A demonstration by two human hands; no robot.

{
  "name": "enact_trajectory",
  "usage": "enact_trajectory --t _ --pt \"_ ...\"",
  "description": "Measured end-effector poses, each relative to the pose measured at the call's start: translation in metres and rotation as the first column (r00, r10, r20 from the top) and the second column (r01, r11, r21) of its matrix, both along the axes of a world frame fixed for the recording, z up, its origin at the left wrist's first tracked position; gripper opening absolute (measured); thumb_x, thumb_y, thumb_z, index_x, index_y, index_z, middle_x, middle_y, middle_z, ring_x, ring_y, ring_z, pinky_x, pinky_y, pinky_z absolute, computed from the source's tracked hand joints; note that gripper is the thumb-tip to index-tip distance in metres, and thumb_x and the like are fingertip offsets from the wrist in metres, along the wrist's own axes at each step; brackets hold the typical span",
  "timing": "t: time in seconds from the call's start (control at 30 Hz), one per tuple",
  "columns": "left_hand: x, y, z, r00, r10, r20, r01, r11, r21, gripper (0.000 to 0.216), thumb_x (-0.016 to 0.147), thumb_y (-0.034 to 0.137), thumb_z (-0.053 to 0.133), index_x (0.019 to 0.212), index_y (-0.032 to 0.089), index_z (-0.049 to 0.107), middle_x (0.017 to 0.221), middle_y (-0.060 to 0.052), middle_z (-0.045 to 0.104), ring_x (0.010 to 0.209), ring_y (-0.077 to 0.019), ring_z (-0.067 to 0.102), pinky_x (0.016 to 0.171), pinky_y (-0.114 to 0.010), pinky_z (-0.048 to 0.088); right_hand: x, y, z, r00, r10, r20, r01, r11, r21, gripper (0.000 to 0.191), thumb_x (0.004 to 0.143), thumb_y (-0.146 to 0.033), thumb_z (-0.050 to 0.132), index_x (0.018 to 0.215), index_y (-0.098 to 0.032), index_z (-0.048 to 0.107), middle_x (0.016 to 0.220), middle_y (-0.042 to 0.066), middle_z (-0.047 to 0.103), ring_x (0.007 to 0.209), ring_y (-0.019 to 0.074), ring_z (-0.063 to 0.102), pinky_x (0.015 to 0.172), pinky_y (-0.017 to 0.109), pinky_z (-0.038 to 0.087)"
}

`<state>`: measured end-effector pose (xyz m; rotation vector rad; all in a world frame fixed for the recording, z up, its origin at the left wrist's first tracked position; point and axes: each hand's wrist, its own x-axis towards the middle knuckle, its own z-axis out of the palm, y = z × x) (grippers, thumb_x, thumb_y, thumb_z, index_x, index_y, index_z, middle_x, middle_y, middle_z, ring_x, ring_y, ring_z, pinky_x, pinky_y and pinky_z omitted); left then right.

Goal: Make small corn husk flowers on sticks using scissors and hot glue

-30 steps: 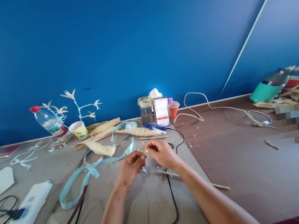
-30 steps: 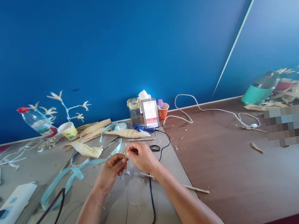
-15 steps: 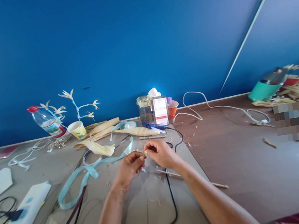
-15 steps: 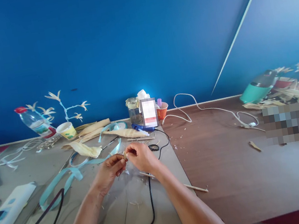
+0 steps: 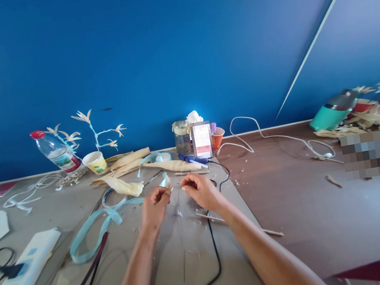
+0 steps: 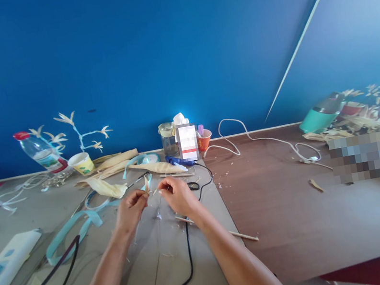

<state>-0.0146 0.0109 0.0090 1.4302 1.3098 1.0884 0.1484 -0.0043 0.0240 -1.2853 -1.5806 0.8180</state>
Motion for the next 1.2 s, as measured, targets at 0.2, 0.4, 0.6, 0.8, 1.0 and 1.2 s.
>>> enact_trajectory --t 0.2,0.4,0.6,0.8,1.0,1.2 --pt "-0.012 0.007 -0.001 0.973 0.171 0.153 -0.179 0.983 0.040 0.022 0.067 0.039 0.057 0.068 0.017 0.058 0.049 0.006 0.045 0.043 -0.0069 0.036 0.043 -0.019 0.026 0.008 0.008 -0.003 0.997 -0.080 0.007 0.080 0.997 0.015 0.018 0.073 -0.025 0.049 0.081 -0.016 0.061 0.069 0.000 0.060 0.060 0.0128 0.051 0.059 0.024 0.040" --pt "-0.016 0.010 -0.001 0.940 0.226 0.255 -0.244 0.969 0.039 0.021 0.066 0.037 0.059 0.071 0.017 0.059 0.050 0.006 0.046 0.045 -0.0072 0.039 0.044 -0.019 0.028 0.030 0.011 0.016 0.982 -0.145 0.120 0.143 0.989 0.027 0.018 0.074 -0.028 0.048 0.079 -0.017 0.062 0.066 0.000 0.060 0.060 0.0132 0.052 0.057 0.023 0.039" --pt "-0.019 0.008 0.004 0.934 0.288 0.210 -0.317 0.940 0.124 0.016 0.070 0.033 0.056 0.071 0.018 0.059 0.053 0.005 0.047 0.048 -0.0079 0.039 0.045 -0.019 0.029 0.026 0.001 0.019 0.919 -0.124 0.374 0.125 0.992 0.021 0.016 0.072 -0.017 0.050 0.071 -0.019 0.065 0.070 0.003 0.066 0.066 0.0168 0.058 0.062 0.025 0.039" --pt "-0.025 0.010 0.004 0.898 0.331 0.290 -0.394 0.898 0.197 0.016 0.071 0.035 0.056 0.069 0.018 0.057 0.056 0.005 0.047 0.050 -0.0087 0.040 0.048 -0.020 0.030 -0.005 -0.006 0.004 0.905 0.061 0.421 -0.049 0.998 -0.038 0.019 0.075 -0.017 0.050 0.081 -0.020 0.068 0.083 0.008 0.070 0.078 0.0215 0.063 0.069 0.028 0.042" --pt "-0.028 0.015 -0.001 0.884 0.365 0.293 -0.427 0.885 0.186 0.019 0.072 0.036 0.055 0.072 0.017 0.058 0.057 0.004 0.046 0.050 -0.0086 0.040 0.048 -0.020 0.030 -0.017 0.005 0.003 0.930 0.055 0.363 -0.037 0.998 -0.054 0.022 0.074 -0.013 0.048 0.082 -0.019 0.068 0.077 0.005 0.070 0.074 0.0195 0.063 0.067 0.027 0.044" --pt "-0.024 0.015 -0.003 0.879 0.341 0.332 -0.408 0.900 0.156 0.019 0.071 0.036 0.056 0.070 0.017 0.058 0.055 0.005 0.046 0.050 -0.0084 0.040 0.049 -0.020 0.030 0.016 0.019 0.009 0.905 -0.138 0.402 0.086 0.986 0.145 0.024 0.077 -0.016 0.044 0.081 -0.020 0.067 0.079 0.003 0.068 0.073 0.0169 0.061 0.072 0.026 0.044"
